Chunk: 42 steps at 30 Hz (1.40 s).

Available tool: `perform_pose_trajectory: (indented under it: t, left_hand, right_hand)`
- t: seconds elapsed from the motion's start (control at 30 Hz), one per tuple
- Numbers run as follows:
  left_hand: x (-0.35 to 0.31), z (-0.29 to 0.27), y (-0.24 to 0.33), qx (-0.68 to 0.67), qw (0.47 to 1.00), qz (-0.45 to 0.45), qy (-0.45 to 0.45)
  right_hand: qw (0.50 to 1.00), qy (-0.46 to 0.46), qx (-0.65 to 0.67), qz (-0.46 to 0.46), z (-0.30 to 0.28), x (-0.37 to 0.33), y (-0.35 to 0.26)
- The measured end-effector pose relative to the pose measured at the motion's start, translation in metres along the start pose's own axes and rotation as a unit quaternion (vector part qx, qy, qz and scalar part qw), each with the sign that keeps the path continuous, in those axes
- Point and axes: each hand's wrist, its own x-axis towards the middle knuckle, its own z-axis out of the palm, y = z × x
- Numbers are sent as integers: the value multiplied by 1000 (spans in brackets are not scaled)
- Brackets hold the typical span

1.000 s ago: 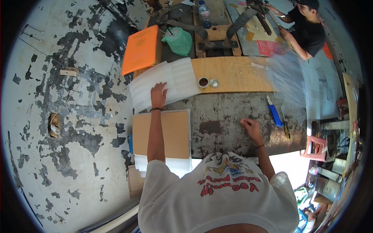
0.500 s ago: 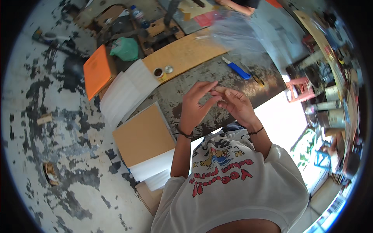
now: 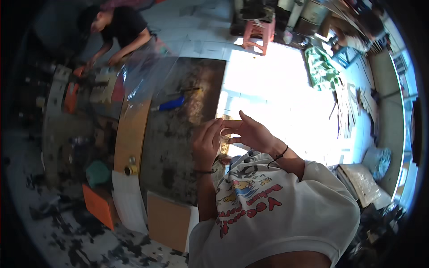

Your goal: The person applies adhesive from a small container to rectangular cardboard sheets, then presses them onto white foam padding pieces by hand.

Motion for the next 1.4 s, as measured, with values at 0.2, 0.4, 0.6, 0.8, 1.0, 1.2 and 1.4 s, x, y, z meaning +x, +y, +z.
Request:
perform_pose_trajectory:
  t: [0.2, 0.4, 0.6, 0.8, 1.0, 1.2, 1.4]
  left_hand:
    - [30, 155, 37, -83, 996, 16, 19]
    - [73, 318, 107, -181, 971, -49, -146]
    - [91, 452, 177, -256, 907, 13, -333]
    - [112, 546, 226, -319, 817, 33, -480]
    - [127, 634, 222, -254, 719, 16, -647]
    - [172, 740, 235, -195, 634, 46, -747]
    - [220, 869, 312, -88, 550, 179, -811]
  right_hand:
    - [995, 81, 23, -49, -88, -78, -62]
    - [972, 179, 42, -150, -195, -191, -124]
    - [906, 321, 75, -266, -260, -287, -129]
    - [742, 545, 99, -377, -296, -354, -136]
    - [621, 720, -12, -309, -421, -402, -81]
    - [583, 798, 22, -151, -535, -425, 4]
    - [497, 855, 147, -16, -571, -432, 72]
